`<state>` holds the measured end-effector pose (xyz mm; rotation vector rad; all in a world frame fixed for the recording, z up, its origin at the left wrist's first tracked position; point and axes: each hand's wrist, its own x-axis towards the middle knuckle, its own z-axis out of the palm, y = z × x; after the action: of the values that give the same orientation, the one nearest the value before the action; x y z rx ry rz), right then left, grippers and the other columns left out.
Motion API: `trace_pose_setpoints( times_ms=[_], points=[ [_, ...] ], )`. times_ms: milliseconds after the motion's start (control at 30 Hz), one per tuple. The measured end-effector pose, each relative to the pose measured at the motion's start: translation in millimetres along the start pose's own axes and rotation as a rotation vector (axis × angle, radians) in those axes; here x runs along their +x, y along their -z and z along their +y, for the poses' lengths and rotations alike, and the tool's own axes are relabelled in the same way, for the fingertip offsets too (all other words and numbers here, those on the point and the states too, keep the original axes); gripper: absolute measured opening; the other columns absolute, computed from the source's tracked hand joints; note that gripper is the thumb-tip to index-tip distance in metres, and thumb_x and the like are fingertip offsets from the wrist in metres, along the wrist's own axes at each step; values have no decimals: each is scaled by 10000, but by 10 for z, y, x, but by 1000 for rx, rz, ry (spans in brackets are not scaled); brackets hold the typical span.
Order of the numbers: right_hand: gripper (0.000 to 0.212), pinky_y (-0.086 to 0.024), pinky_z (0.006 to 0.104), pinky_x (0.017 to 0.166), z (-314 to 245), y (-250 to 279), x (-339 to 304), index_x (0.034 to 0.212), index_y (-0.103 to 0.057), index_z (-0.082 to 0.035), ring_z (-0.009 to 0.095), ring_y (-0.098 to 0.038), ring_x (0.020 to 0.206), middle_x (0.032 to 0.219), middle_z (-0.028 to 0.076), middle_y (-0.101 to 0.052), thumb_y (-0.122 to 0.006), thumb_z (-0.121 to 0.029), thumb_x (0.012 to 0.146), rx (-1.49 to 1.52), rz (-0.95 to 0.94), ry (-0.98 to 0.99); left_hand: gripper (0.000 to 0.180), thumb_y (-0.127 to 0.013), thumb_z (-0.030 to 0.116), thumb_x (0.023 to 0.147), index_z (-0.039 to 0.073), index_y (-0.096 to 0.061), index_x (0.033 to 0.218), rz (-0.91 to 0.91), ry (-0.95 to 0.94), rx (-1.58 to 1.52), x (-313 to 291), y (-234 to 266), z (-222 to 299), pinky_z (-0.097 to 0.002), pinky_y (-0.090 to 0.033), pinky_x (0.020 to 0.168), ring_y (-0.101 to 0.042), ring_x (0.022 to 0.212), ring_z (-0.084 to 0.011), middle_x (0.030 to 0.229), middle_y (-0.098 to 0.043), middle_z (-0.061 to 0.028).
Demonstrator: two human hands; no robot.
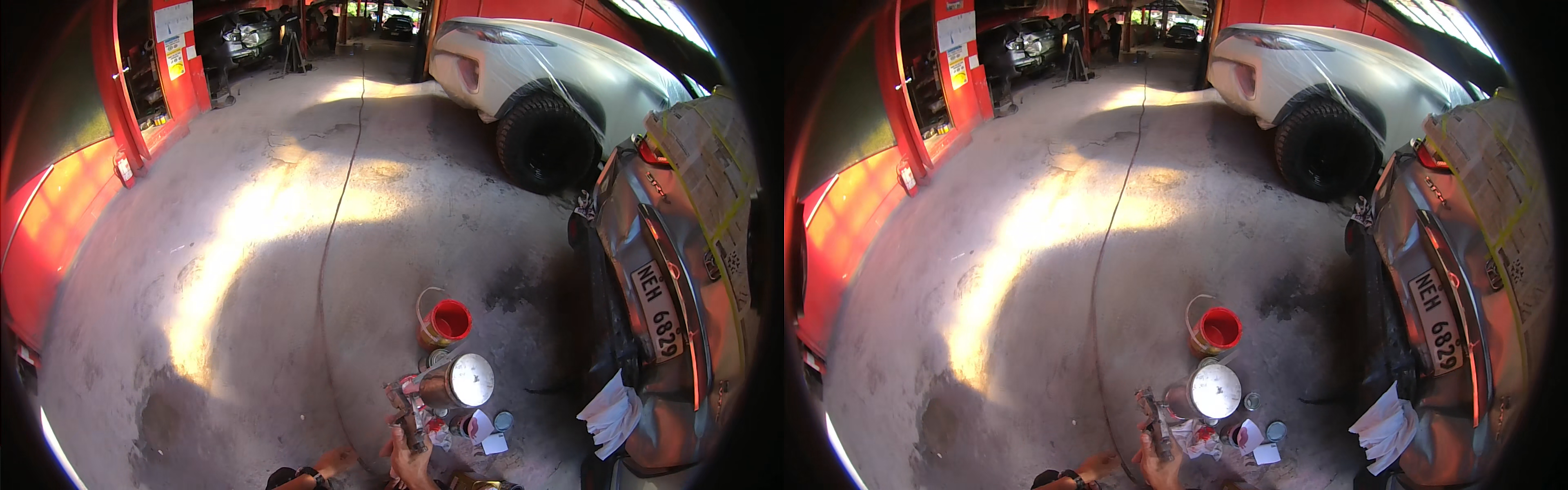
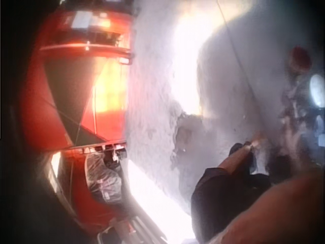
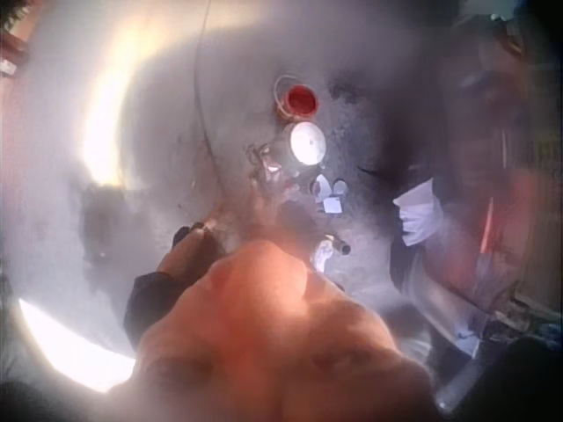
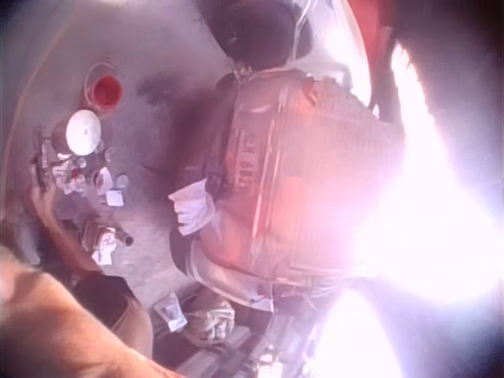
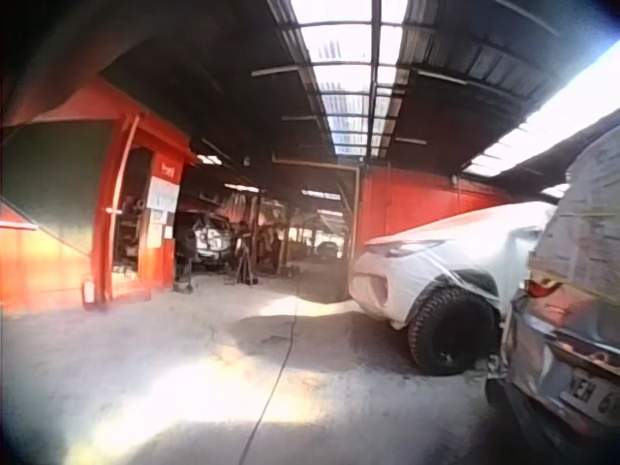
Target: The person sits on the floor and cleans hands and a paint sprayer using a cloth and solvent from a yellow tin. The person then stands, walks through the garage, and connects the sprayer to an air compressor.
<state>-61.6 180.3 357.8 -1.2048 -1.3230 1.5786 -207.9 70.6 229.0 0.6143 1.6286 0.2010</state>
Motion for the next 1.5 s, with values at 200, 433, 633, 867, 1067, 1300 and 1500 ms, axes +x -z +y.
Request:
trace_pose_setpoints(
  times_ms=[200,433,633,867,1067,1300,1500],
  points=[
    [419,-408,240,630,-1323,-295,-257,1349,-501,-19,110,-507,728,964,21,-583,-575,-147,956,127,9,17,539,-556,538,922,108,-663,1229,271,-113,87,179,318,-1501,-391,-511,899,-686,1044,-281,1155,-708,-131],
    [300,-448,277,433,-3133,-250,-194,1150,-620,-23,111,-565,482,683,37,-611,-646,-257,964,-5,-15,186,494,-545,517,925,81,-681,1114,443,153,-9,-1875,1254,-544,-408,-512,868,-687,995,-294,1068,-712,-149],
    [221,-458,244,438,-4422,-604,495,1094,-642,10,67,-550,520,755,7,-622,-708,-122,930,26,-60,154,477,-537,499,927,58,-697,1015,538,229,-130,-2646,1485,-659,-422,-513,842,-688,953,-306,994,-715,-164],
    [234,-427,242,399,-5340,-1160,1752,1100,-650,23,88,-551,459,932,71,-699,-642,-180,982,-123,42,402,486,-526,478,930,31,-715,900,451,356,-38,-2459,2152,-1149,-438,-514,811,-689,904,-319,907,-719,-182],
    [281,-404,239,377,-5674,-1758,2651,1196,-625,7,80,-532,450,985,75,-700,-618,-188,992,-155,177,423,516,-404,431,947,-4,-679,908,649,-270,316,-1577,4657,-132,-520,-474,879,-621,980,-433,976,-681,-225],
    [301,-418,236,384,-5634,-2470,4036,1219,-610,9,77,-532,461,998,73,-697,-613,-194,996,-143,203,372,501,-617,408,976,18,-606,1289,712,-448,-115,-1447,7586,3120,-353,-493,972,-631,1140,-261,1207,-674,-169],
    [246,-451,244,384,-5533,-3113,5633,1170,-616,24,83,-541,462,996,77,-677,-573,-157,1008,-99,130,394,390,-632,301,983,6,-618,1238,887,-618,-562,-358,9278,3453,-300,-535,828,-670,934,-166,1051,-702,-93]
  ],
)
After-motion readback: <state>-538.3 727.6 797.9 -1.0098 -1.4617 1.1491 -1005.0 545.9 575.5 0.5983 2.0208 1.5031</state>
